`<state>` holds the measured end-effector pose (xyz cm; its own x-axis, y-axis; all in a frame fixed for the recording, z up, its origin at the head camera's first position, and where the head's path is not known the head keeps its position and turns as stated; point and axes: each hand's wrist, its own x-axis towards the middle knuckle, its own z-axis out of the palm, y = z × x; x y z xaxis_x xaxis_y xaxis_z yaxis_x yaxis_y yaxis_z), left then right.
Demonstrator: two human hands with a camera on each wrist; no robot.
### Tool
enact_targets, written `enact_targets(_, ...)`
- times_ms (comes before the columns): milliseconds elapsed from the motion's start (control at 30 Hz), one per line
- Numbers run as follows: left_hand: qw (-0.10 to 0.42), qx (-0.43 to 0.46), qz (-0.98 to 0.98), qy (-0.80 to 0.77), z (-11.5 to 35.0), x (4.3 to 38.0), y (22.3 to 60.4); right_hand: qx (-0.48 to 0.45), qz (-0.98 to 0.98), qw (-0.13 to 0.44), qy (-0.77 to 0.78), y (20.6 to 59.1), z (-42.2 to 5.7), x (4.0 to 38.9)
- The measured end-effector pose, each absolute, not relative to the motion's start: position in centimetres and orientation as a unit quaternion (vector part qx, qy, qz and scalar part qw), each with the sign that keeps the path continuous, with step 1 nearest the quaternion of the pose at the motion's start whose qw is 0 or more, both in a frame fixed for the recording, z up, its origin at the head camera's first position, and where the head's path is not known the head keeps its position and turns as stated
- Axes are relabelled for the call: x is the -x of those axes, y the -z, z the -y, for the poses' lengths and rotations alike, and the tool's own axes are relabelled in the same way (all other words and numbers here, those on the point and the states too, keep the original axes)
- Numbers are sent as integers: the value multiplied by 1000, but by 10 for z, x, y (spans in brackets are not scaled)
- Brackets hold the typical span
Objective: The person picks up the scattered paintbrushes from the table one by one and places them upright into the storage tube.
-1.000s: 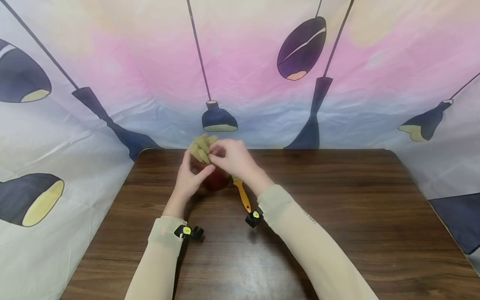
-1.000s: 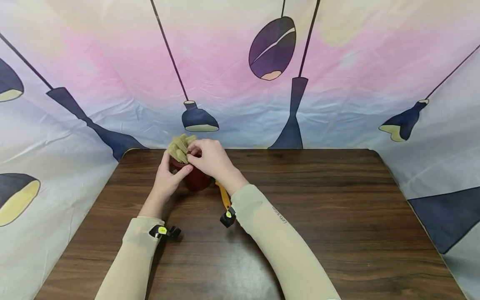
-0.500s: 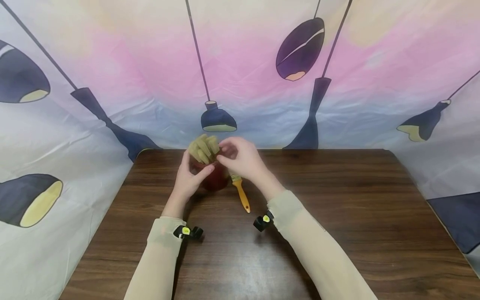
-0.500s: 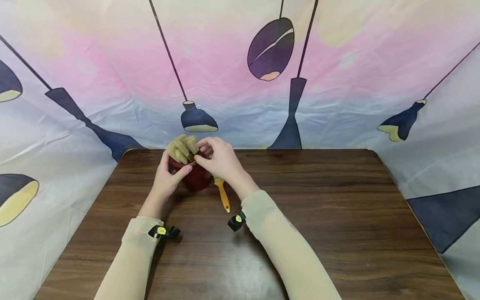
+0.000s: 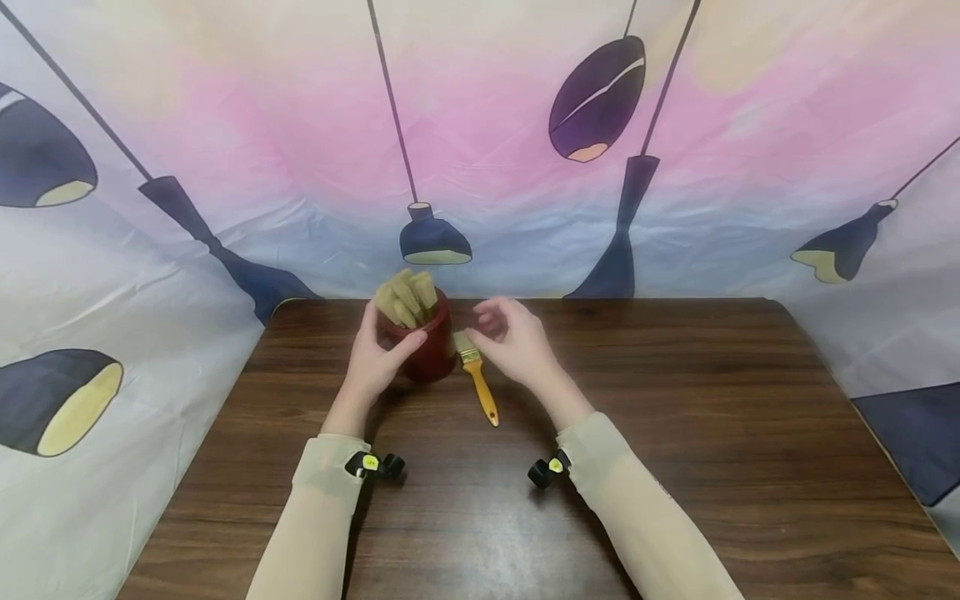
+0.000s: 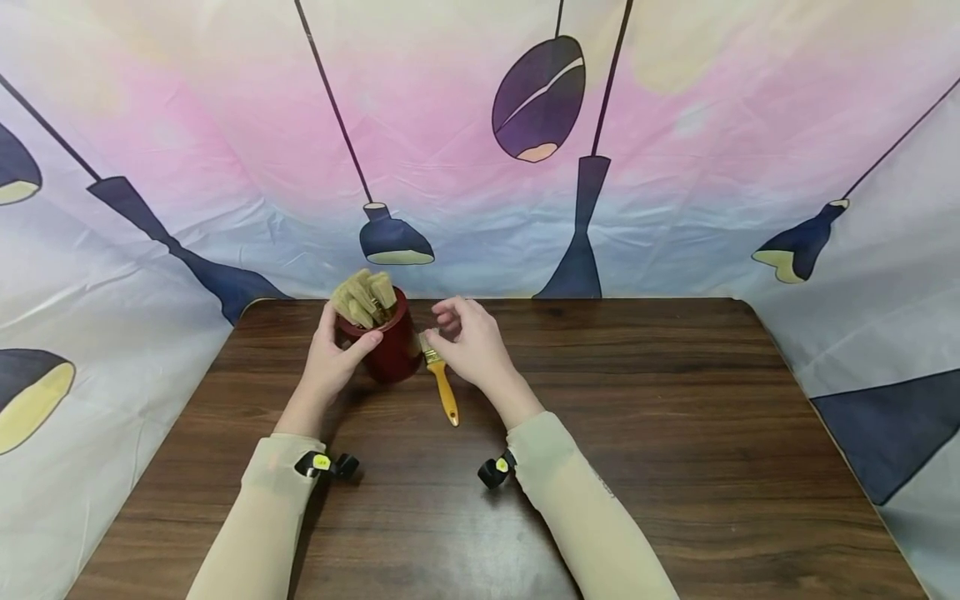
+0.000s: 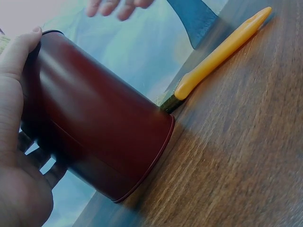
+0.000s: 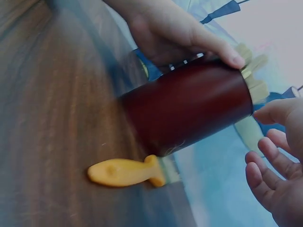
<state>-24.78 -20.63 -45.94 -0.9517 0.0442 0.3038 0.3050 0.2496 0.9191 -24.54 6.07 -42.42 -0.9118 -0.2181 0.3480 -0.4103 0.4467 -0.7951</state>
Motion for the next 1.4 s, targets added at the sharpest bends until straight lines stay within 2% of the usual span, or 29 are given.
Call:
enact_targets(233,105,109,780,607,205,248,459,-144,861,86,-480,450,-64,236)
enact_targets(667,104,112,782,604,205,249,460,-86,876,-1,-474,486,-58,228)
enact_targets(1033,110,120,777,609,205,246,458,-110,889,1,-445,498,-58,231)
enact_targets(1400,111,123,777,608,207,249,462,-88,905,-3,-416,488,-68,230)
